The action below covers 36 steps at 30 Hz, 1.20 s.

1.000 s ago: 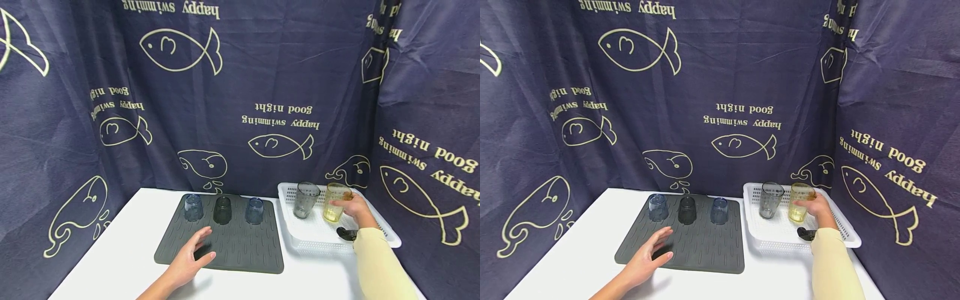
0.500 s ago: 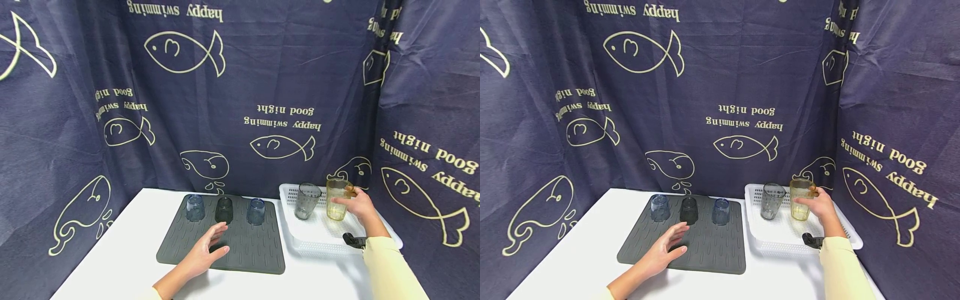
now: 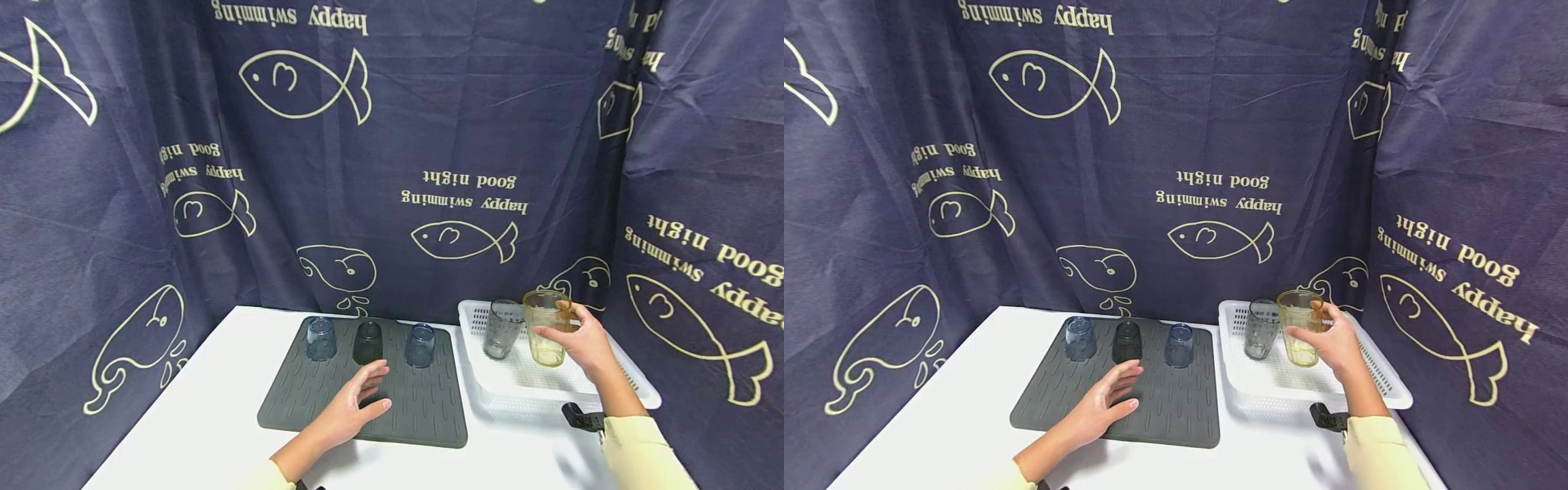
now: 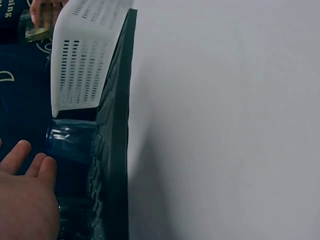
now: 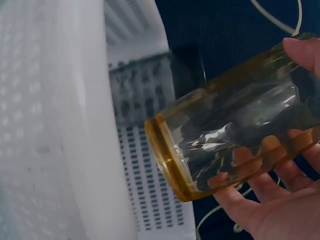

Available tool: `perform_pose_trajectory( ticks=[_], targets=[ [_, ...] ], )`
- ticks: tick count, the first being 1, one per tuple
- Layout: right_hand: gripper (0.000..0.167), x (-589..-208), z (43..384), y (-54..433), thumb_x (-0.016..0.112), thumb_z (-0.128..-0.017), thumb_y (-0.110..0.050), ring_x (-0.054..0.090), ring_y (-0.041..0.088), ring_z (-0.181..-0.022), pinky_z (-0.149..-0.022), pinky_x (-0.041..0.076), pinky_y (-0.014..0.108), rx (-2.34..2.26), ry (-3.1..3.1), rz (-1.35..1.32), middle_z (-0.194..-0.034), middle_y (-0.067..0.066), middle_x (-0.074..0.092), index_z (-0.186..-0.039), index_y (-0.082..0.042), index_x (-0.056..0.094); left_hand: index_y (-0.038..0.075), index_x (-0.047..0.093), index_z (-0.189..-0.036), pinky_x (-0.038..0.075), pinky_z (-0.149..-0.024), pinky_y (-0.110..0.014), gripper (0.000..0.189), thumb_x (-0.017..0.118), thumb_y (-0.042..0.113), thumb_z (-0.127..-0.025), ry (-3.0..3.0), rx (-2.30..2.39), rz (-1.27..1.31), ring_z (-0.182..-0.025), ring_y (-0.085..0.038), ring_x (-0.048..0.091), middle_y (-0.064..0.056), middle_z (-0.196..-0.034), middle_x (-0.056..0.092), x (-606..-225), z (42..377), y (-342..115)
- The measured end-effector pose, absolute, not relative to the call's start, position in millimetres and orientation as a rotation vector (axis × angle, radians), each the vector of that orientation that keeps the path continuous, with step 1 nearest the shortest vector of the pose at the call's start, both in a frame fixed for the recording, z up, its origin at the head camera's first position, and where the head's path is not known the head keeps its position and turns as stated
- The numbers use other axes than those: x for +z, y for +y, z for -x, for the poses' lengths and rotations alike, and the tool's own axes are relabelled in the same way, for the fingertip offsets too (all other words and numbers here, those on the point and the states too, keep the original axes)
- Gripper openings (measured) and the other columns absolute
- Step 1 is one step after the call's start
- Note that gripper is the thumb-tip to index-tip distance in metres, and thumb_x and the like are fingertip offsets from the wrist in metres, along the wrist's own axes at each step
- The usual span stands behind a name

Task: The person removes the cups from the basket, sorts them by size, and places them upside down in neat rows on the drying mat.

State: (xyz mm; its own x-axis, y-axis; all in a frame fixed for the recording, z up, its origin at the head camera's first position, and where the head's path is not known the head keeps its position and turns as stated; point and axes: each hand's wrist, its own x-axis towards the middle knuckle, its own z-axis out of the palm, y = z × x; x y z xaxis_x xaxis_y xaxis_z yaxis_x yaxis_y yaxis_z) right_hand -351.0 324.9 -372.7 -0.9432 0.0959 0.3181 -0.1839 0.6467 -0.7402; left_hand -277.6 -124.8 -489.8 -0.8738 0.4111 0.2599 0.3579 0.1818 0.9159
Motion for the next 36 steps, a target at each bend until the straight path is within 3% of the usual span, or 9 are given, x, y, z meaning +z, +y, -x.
perform_pose_trajectory(
  ticks=[6, 15, 22, 36],
  targets=[
    [0.082, -369, 334, 301, 0.086, -0.084, -0.031, 0.058, 0.037, -0.121, -0.081, 0.049, 0.026, 1.197, -2.509, -0.184, -0.136, 0.019, 0.052, -0.150, -0.007, 0.044, 0.020, 0.031, -0.159, 0.035, -0.123, -0.045, 0.068, 0.066, 0.024, -0.101, 2.370, 1.830, -0.822, -0.147, -0.035, 0.042, -0.008, -0.160, 0.042, -484, 281, -114],
    [0.075, -377, 317, 269, 0.090, -0.079, -0.018, 0.058, -0.010, -0.097, -0.079, 0.053, 0.012, 1.212, -2.401, -0.389, -0.133, 0.014, 0.059, -0.144, -0.007, 0.054, 0.018, 0.032, -0.159, 0.037, -0.122, -0.047, 0.066, 0.065, 0.021, -0.102, 2.339, 1.854, -0.868, -0.145, -0.034, 0.044, -0.010, -0.158, 0.042, -481, 280, -103],
    [0.078, -382, 305, 241, 0.094, -0.072, -0.012, 0.059, -0.006, -0.101, -0.081, 0.053, 0.016, 1.264, -2.313, -0.499, -0.127, 0.010, 0.063, -0.141, -0.009, 0.058, 0.018, 0.032, -0.159, 0.039, -0.120, -0.042, 0.068, 0.067, 0.020, -0.100, 2.321, 1.895, -0.874, -0.141, -0.031, 0.046, -0.010, -0.158, 0.042, -479, 278, -98],
    [0.079, -394, 287, 201, 0.100, -0.064, -0.021, 0.062, -0.002, -0.101, -0.082, 0.054, 0.020, 1.198, -2.319, -0.620, -0.116, 0.003, 0.072, -0.134, -0.014, 0.063, 0.017, 0.034, -0.158, 0.044, -0.117, -0.040, 0.071, 0.070, 0.016, -0.096, 2.287, 1.940, -0.902, -0.134, -0.030, 0.050, -0.012, -0.152, 0.046, -464, 273, -85]
  ],
)
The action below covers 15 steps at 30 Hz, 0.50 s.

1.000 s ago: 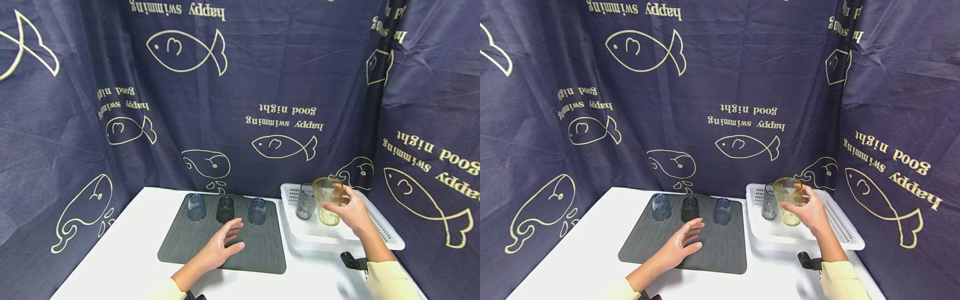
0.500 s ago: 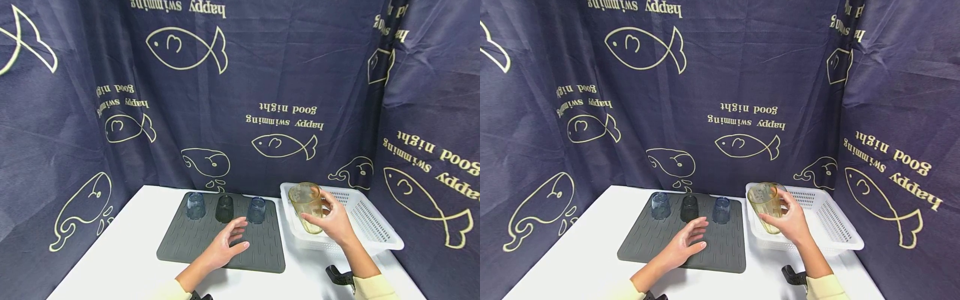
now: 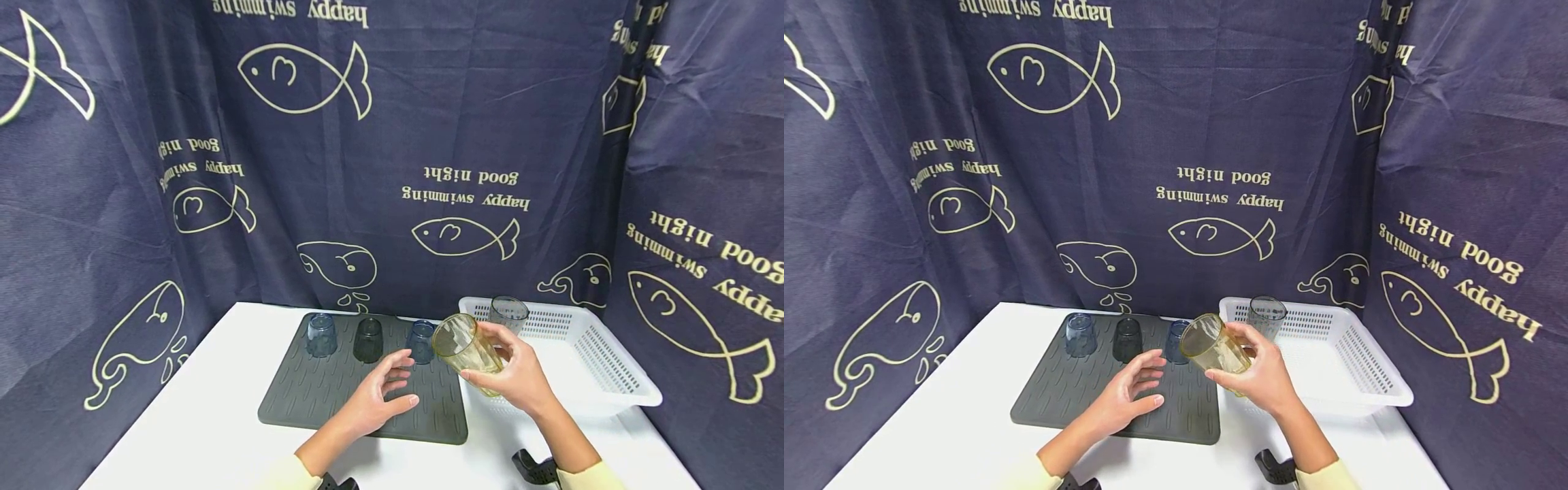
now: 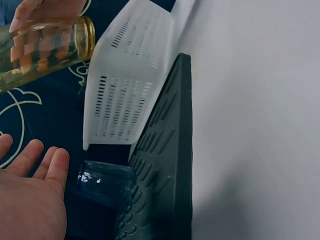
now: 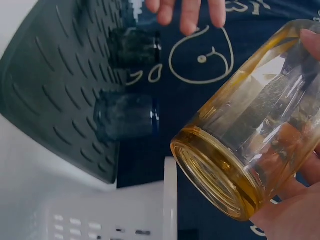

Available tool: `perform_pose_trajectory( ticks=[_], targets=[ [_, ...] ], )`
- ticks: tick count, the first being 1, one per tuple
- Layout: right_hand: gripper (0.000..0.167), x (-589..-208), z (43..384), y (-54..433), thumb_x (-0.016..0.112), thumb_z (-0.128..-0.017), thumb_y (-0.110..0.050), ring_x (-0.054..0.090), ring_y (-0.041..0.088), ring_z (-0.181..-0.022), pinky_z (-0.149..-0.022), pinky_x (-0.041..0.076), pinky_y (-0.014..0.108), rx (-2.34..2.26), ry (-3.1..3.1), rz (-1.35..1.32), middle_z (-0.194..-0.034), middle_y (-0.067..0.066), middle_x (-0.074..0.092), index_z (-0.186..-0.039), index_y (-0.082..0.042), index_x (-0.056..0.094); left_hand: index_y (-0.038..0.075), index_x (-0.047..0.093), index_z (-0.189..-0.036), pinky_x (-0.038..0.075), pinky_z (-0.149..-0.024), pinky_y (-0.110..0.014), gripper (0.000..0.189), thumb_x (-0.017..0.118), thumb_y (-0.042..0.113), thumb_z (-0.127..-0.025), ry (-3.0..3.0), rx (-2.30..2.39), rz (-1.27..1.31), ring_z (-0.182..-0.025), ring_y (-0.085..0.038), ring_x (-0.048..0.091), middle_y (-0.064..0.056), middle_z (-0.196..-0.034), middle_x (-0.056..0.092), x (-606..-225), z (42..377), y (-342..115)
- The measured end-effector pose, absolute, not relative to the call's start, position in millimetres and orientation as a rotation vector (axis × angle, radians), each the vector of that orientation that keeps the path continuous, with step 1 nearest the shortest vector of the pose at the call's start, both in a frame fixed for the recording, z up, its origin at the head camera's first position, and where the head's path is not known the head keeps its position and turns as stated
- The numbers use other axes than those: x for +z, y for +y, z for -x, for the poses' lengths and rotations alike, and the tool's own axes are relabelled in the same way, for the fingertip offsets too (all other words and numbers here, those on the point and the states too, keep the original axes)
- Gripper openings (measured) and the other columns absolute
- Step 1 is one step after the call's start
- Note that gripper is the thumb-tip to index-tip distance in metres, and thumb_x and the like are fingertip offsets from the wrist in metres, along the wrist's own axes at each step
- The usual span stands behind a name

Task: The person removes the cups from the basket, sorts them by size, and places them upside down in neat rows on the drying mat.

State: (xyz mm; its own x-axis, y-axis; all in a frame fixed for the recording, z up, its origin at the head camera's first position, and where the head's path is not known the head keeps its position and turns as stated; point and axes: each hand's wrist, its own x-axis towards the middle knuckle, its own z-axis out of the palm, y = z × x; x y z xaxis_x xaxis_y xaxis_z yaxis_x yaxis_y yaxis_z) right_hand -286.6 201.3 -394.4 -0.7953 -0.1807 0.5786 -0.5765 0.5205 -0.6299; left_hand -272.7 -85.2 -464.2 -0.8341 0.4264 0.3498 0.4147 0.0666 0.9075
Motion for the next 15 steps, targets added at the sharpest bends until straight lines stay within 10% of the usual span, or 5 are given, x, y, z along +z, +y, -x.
perform_pose_trajectory(
  ticks=[15],
  targets=[
    [0.075, -409, 280, 181, 0.099, -0.064, -0.034, 0.064, 0.005, -0.102, -0.083, 0.058, 0.027, 1.151, -2.337, -0.894, -0.123, -0.006, 0.070, -0.131, -0.023, 0.067, 0.012, 0.034, -0.157, 0.046, -0.115, -0.041, 0.080, 0.078, 0.018, -0.090, 2.287, 1.974, -0.922, -0.135, -0.036, 0.052, -0.016, -0.150, 0.049, -461, 274, -86]
  ],
)
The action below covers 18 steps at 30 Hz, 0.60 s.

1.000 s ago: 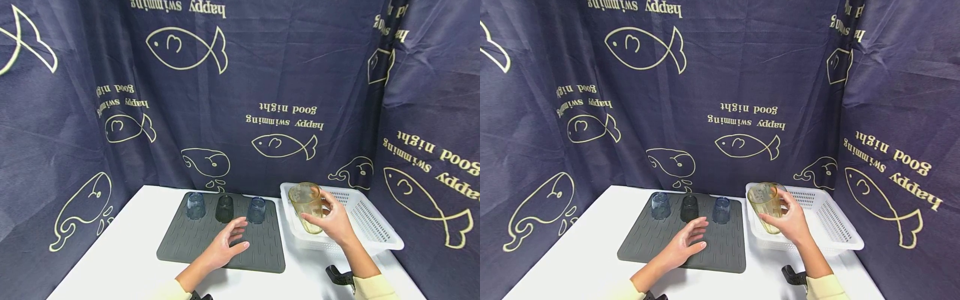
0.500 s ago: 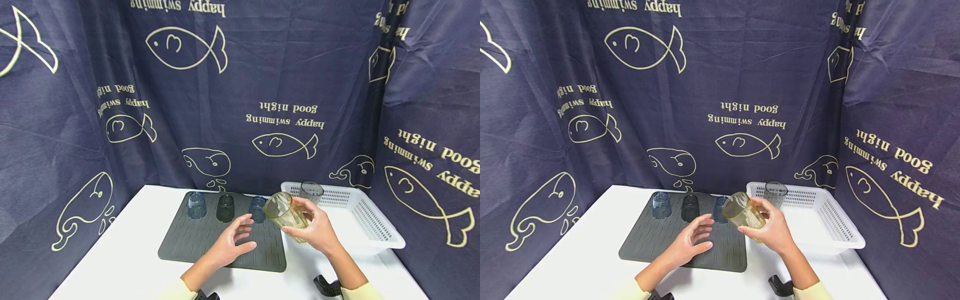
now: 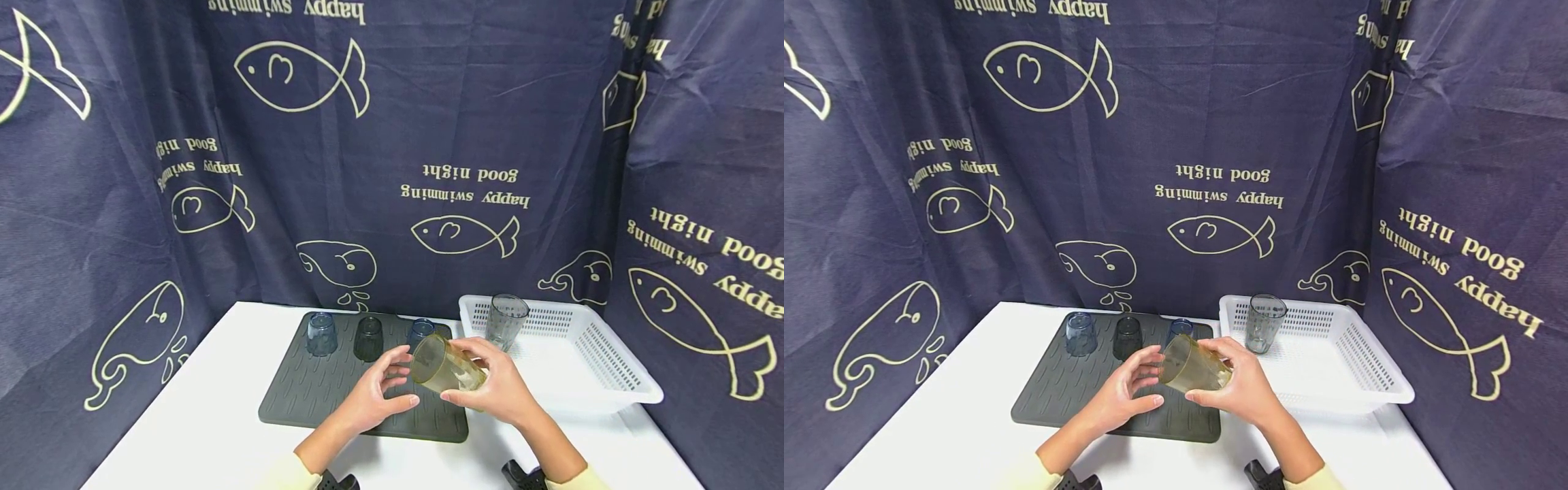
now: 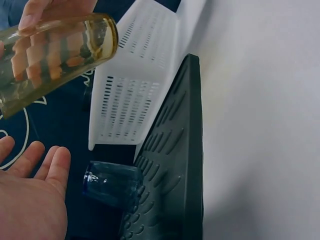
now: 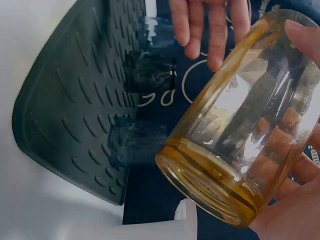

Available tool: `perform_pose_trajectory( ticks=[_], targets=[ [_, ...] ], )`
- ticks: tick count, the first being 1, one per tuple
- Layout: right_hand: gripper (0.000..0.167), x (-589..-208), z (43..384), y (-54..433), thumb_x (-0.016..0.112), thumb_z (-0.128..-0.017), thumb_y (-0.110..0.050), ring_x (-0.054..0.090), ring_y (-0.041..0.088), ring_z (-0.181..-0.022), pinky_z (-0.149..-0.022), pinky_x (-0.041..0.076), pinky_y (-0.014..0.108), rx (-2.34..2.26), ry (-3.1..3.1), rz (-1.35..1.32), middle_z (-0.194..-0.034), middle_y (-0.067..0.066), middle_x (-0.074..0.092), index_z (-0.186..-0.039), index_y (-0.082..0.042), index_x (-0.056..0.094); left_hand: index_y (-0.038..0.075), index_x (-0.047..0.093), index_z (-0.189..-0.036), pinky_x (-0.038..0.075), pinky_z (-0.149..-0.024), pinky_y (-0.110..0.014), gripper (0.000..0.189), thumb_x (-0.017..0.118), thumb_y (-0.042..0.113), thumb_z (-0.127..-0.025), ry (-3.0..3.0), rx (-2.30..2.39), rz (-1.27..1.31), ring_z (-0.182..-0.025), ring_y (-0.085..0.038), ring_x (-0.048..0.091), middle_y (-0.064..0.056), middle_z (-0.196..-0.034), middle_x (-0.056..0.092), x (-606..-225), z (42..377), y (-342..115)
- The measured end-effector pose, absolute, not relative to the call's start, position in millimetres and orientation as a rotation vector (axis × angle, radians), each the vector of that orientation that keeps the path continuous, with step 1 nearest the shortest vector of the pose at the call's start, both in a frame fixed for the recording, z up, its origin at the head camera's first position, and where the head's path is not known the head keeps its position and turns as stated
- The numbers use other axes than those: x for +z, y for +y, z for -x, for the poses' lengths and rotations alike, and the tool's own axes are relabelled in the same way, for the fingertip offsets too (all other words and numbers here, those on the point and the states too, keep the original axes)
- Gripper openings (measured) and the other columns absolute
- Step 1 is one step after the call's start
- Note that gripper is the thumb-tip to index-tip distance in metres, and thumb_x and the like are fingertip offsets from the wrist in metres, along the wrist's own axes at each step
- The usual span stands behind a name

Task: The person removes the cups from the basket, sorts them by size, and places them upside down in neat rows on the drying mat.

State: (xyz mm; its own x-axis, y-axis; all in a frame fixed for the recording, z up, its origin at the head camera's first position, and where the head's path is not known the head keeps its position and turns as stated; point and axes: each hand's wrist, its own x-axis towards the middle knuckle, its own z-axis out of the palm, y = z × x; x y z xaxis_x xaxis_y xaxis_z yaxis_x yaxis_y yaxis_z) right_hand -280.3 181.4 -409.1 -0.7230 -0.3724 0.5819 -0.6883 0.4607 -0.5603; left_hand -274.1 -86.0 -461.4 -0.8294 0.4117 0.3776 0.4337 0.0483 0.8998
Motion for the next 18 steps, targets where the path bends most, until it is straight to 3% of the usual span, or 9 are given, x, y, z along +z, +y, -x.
perform_pose_trajectory(
  ticks=[9, 18],
  targets=[
    [0.074, -411.2, 276.2, 172.6, 0.099, -0.062, -0.043, 0.065, 0.004, -0.094, -0.079, 0.058, 0.031, 1.114, -2.428, -0.939, -0.116, -0.013, 0.072, -0.128, -0.025, 0.069, 0.011, 0.034, -0.157, 0.050, -0.110, -0.033, 0.085, 0.081, 0.014, -0.086, -2.271, -1.995, 0.951, -0.127, -0.040, 0.057, -0.021, -0.147, 0.049, -460.1, 275.6, -85.7],
    [0.073, -413.5, 274.7, 170.5, 0.097, -0.062, -0.045, 0.069, 0.005, -0.094, -0.083, 0.059, 0.031, 1.045, -2.508, -0.997, -0.113, -0.009, 0.075, -0.124, -0.019, 0.071, 0.013, 0.039, -0.155, 0.055, -0.103, -0.031, 0.087, 0.085, 0.014, -0.082, -2.369, -1.937, 0.947, -0.115, -0.024, 0.063, -0.018, -0.142, 0.054, -458.5, 272.9, -83.3]
  ],
)
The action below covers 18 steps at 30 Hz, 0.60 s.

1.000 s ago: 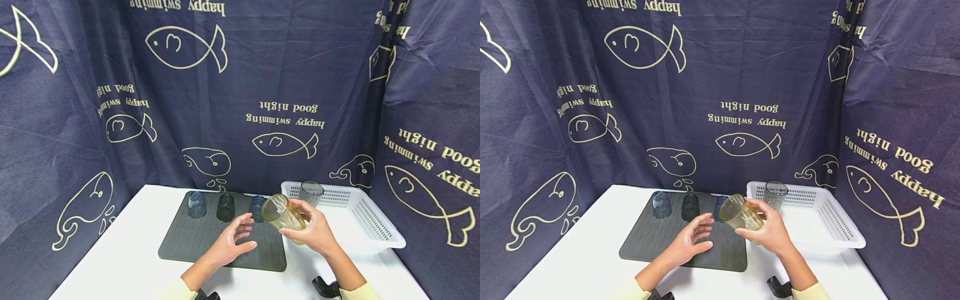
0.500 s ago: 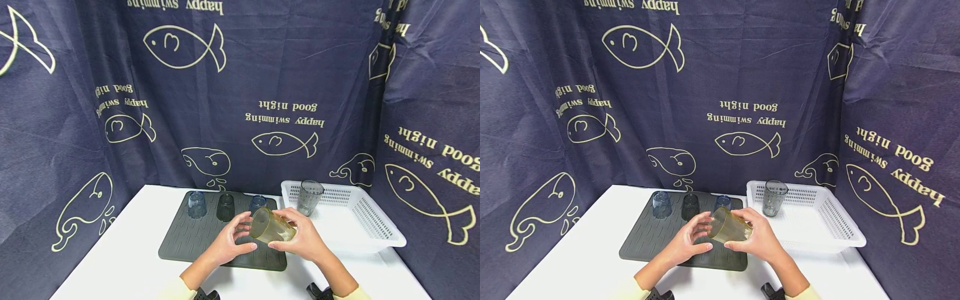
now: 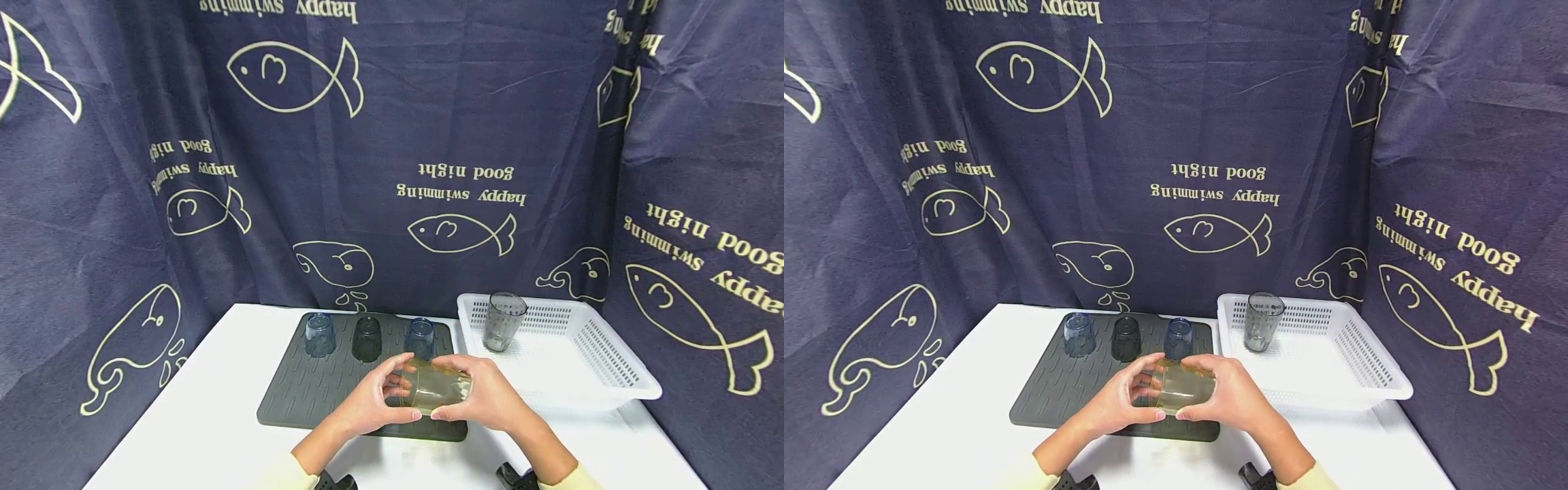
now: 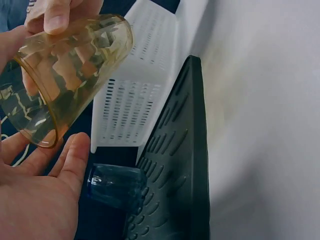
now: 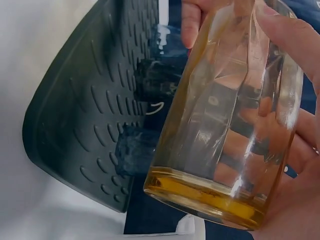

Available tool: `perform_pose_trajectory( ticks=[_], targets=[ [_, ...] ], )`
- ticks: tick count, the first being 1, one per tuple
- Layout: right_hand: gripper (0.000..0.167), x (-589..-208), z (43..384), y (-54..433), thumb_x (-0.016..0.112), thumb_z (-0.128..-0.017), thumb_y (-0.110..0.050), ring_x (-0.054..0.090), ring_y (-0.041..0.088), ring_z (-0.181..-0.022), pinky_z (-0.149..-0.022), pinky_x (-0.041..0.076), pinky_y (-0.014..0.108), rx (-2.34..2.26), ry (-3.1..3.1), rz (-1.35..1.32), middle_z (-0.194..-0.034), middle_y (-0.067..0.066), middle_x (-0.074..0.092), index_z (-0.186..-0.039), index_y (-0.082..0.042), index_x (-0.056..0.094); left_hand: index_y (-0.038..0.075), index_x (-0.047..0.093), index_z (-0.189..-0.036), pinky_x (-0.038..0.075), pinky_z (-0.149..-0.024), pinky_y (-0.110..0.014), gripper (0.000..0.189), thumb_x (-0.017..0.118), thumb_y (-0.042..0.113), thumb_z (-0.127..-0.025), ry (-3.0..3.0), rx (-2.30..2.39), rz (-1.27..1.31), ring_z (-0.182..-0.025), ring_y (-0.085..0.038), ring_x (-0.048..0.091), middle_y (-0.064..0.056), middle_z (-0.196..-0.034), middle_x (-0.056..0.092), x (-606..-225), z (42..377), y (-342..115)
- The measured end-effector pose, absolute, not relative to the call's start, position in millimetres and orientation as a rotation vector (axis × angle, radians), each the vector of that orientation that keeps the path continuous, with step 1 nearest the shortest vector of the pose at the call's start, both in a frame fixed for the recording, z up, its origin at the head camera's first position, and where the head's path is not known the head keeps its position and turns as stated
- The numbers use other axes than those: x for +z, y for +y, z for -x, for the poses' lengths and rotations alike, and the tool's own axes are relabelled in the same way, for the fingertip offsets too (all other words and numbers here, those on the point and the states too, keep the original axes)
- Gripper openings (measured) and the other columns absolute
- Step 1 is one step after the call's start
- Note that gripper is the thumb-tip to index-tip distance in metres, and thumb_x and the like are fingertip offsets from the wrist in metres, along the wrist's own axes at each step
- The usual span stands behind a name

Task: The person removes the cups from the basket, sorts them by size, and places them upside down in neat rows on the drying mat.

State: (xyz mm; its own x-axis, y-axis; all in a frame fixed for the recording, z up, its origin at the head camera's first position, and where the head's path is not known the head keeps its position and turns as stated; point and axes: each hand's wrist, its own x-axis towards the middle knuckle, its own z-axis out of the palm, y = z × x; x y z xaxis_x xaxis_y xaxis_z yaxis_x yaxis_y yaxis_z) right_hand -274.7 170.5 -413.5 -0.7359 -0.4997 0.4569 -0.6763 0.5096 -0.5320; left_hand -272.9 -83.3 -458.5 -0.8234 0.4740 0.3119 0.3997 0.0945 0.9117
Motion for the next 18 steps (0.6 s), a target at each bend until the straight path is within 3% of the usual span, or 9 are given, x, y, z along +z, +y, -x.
perform_pose_trajectory(
  ticks=[7, 18],
  targets=[
    [0.075, -412.3, 273.0, 169.3, 0.097, -0.062, -0.048, 0.069, 0.006, -0.101, -0.087, 0.060, 0.035, 0.972, -2.521, -1.006, -0.117, -0.008, 0.075, -0.125, -0.017, 0.072, 0.012, 0.044, -0.151, 0.057, -0.099, -0.030, 0.082, 0.086, 0.013, -0.081, 2.294, 1.872, -0.899, -0.109, -0.016, 0.064, -0.016, -0.136, 0.057, -460.3, 270.9, -81.6],
    [0.078, -410.6, 267.9, 166.6, 0.098, -0.061, -0.047, 0.069, 0.011, -0.112, -0.092, 0.059, 0.034, 0.867, -2.463, -0.992, -0.124, -0.012, 0.072, -0.127, -0.017, 0.071, 0.012, 0.046, -0.150, 0.057, -0.099, -0.030, 0.083, 0.088, 0.009, -0.077, 2.260, 1.958, -0.886, -0.109, -0.021, 0.066, -0.017, -0.129, 0.059, -456.8, 266.2, -86.2]
  ],
)
